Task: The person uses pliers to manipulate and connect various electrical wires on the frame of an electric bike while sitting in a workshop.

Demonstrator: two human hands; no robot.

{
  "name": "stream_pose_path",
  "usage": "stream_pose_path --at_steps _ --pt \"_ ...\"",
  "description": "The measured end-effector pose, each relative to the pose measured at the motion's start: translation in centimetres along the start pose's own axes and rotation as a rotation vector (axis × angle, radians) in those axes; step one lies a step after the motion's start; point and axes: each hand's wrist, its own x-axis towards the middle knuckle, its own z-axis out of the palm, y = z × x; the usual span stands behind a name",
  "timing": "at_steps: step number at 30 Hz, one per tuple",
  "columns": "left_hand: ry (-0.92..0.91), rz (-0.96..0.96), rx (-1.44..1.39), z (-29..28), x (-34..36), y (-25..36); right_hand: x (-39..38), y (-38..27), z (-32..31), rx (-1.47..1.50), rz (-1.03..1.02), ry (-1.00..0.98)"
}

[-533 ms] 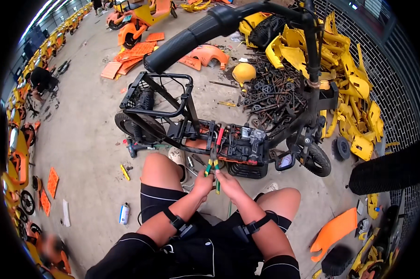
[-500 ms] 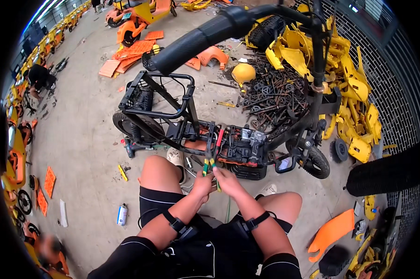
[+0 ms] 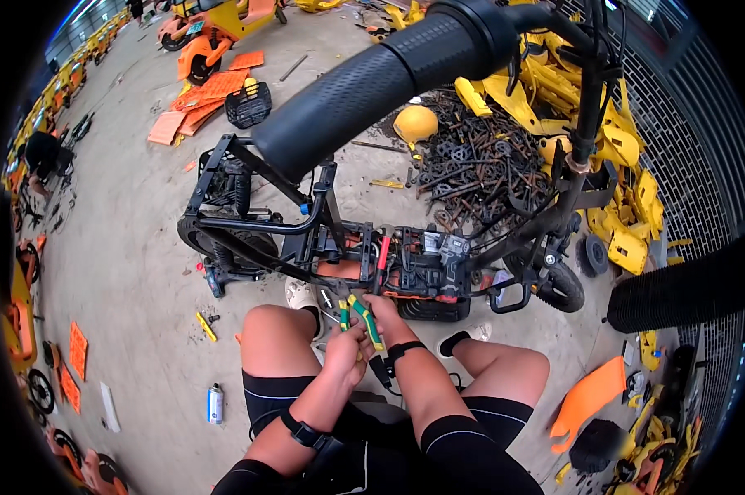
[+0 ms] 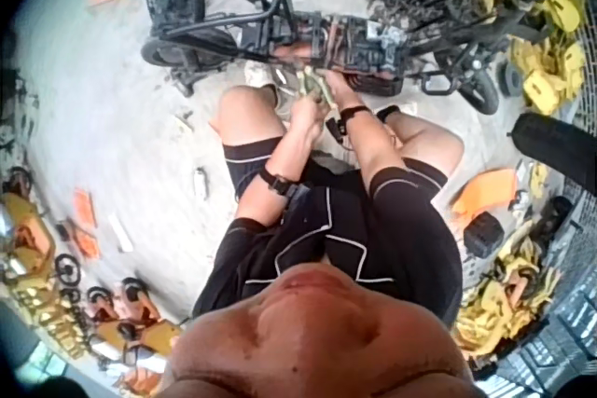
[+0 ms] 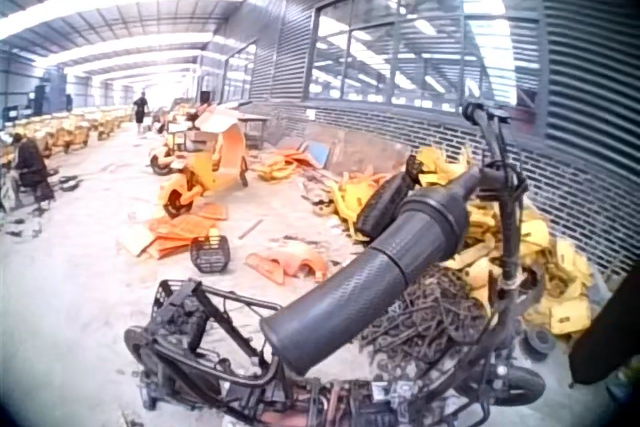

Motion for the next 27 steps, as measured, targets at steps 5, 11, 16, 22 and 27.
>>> stream_pose_path --at_steps 5,11,16,22,27 --pt "-0.088 -0.077 0.019 2.7 0.4 -1.9 -1.0 -4.8 -2.5 -0.226 -0.374 0.165" --pt "-0.141 -0.073 0.125 4.4 0.3 -2.5 -5.3 -5.6 -6.0 -0.53 -0.515 0.448" --pt "-0.211 -0.139 0.194 4.4 0.9 -4.3 -2.8 -6.2 -13.2 -0.724 -0.661 0.682" --pt "-0.06 -0.097 0.253 3.1 1.2 -4.8 -5.9 -6.3 -14.5 -1.129 -0.487 0.608" --pt "-0.154 -0.078 0.314 2.8 2.5 -7.1 -9.9 -4.2 -17.1 -0.968 -0.57 0.275"
